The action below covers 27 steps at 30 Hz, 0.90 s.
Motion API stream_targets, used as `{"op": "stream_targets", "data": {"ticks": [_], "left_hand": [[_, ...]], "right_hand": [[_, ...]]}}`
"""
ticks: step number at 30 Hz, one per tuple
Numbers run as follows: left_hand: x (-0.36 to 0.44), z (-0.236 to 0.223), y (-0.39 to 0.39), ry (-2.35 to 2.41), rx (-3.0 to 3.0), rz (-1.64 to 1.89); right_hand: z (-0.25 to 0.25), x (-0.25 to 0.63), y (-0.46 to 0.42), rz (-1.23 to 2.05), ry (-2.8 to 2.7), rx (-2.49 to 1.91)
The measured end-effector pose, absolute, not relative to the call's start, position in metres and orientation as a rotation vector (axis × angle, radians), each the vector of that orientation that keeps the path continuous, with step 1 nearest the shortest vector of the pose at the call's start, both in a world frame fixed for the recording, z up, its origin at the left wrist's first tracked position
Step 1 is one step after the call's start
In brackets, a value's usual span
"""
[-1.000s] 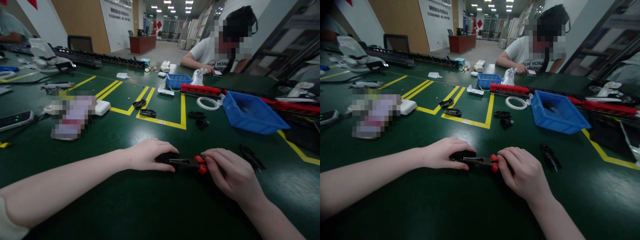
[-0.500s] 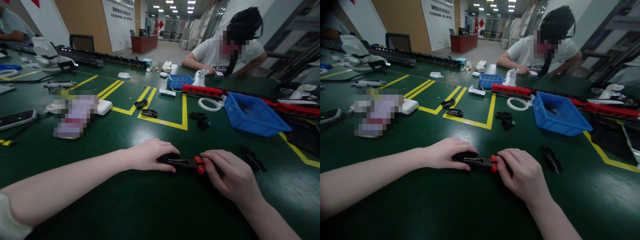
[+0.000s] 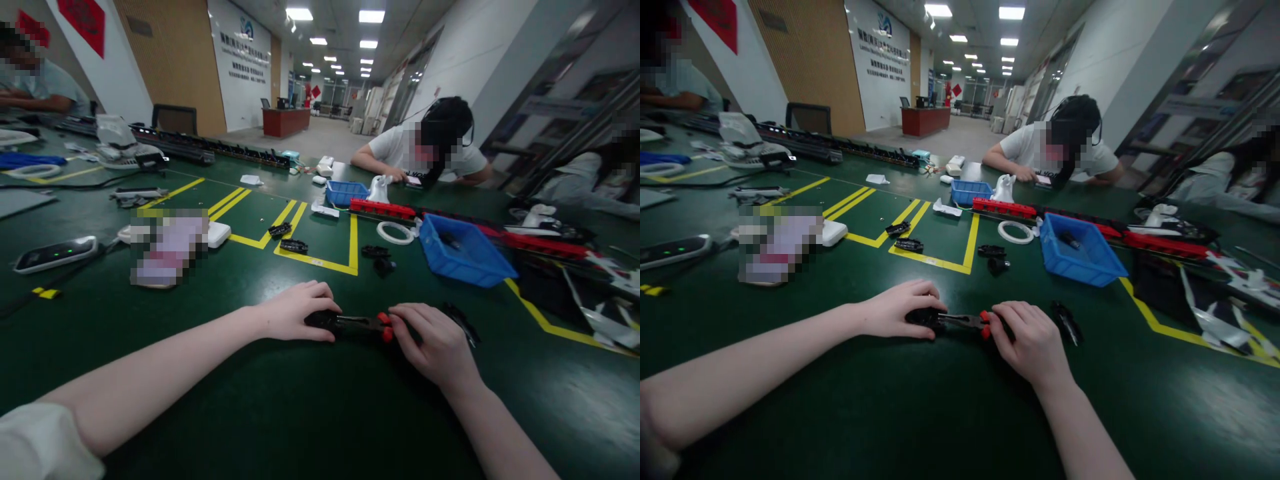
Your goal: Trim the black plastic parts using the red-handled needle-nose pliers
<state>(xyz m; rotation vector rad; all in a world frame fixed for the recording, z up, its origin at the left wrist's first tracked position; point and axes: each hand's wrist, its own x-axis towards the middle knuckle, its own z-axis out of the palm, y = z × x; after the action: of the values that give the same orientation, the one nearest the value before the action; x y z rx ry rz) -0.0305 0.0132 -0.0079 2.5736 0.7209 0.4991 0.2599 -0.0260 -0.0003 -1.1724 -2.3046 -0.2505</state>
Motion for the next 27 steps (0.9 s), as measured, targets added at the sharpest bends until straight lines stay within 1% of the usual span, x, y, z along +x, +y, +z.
{"op": "stream_targets", "data": {"ticks": [11, 27], "left_hand": [[-0.032, -0.01, 0.008, 0.765, 2.621, 0.6], [-0.035, -0.008, 0.006, 0.755, 2.67, 0.643]], "right_hand": [[-0.002, 0.257, -0.021, -0.198, -2.268, -1.446], [0.001, 0.252, -0.023, 0.042, -2.177, -1.592]]}}
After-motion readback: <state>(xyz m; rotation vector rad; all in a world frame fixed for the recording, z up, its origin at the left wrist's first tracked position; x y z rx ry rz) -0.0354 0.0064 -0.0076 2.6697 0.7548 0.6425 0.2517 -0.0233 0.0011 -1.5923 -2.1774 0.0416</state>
